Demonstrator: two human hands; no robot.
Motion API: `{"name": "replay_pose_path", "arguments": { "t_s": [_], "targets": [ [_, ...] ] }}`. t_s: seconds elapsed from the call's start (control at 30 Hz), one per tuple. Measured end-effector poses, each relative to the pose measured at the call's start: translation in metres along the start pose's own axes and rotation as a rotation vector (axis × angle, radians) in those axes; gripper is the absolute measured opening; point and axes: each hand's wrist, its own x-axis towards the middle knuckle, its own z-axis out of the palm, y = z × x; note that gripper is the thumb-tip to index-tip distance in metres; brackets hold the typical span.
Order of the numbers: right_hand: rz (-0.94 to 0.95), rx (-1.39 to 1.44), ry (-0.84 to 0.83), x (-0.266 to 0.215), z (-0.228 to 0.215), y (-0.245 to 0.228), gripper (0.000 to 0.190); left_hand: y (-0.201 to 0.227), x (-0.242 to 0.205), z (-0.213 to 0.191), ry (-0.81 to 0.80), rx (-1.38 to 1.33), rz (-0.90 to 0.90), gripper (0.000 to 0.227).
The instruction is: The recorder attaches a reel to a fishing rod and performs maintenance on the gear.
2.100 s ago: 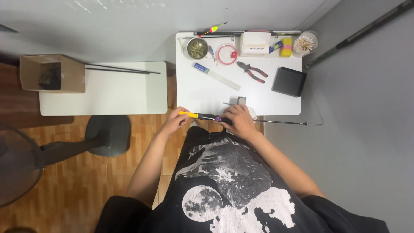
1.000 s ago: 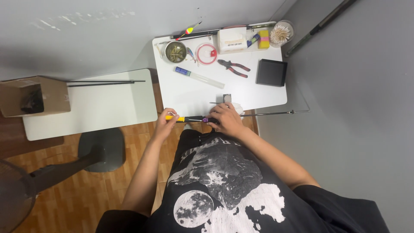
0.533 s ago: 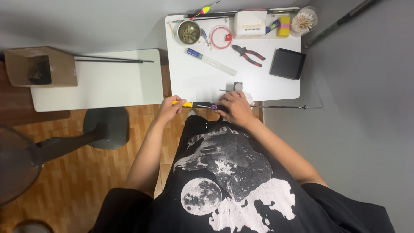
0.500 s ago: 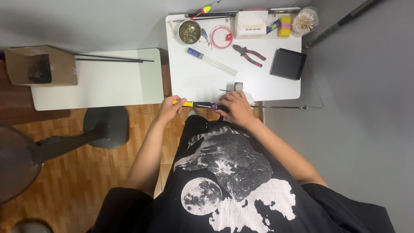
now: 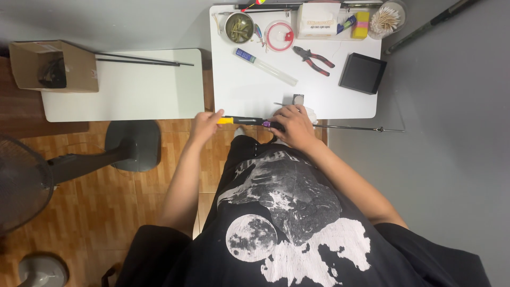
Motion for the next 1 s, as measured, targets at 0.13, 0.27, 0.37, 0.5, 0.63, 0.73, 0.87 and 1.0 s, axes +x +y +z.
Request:
{"name": "replay_pose_path", "arguments": {
  "t_s": [0.13,0.27,0.37,0.5,0.63,0.73,0.87,1.0],
  "targets": [
    [-0.003,0.024,0.017,-0.004,-0.003,0.000,0.028,0.006,-0.007,-0.007,0.091,-0.051,0.009,0.045],
    [-0.033,0.094,0.076,-0.005,-0.014,-0.003,0.042,0.033,-0.021,0.021,0.060,-0.170,0.166,0.037],
    [-0.040,0.230,0.153,-0.008,-0.020,-0.006,0.055,0.044,-0.029,0.063,-0.083,-0.135,0.267,0.028],
    [0.159,0.862,0.137,-0.014,-0.005,0.008,0.039,0.068,-0.039,0.096,-0.241,-0.074,0.535,0.020],
    [0.189,1.312,0.271,-0.025,0.008,0.035,0.036,0.069,-0.031,0.086,-0.190,0.043,0.643,0.022],
    [0.303,1.309,0.510,-0.042,0.003,0.049,0.037,0.053,-0.020,0.075,-0.073,0.163,0.690,0.020],
    [0.350,1.309,0.689,-0.064,-0.002,0.056,0.033,0.054,-0.028,0.070,-0.031,0.275,0.602,0.015],
    [0.441,1.318,0.705,-0.078,0.005,0.057,0.030,0.054,-0.037,0.073,-0.043,0.292,0.516,0.016]
  ]
}}
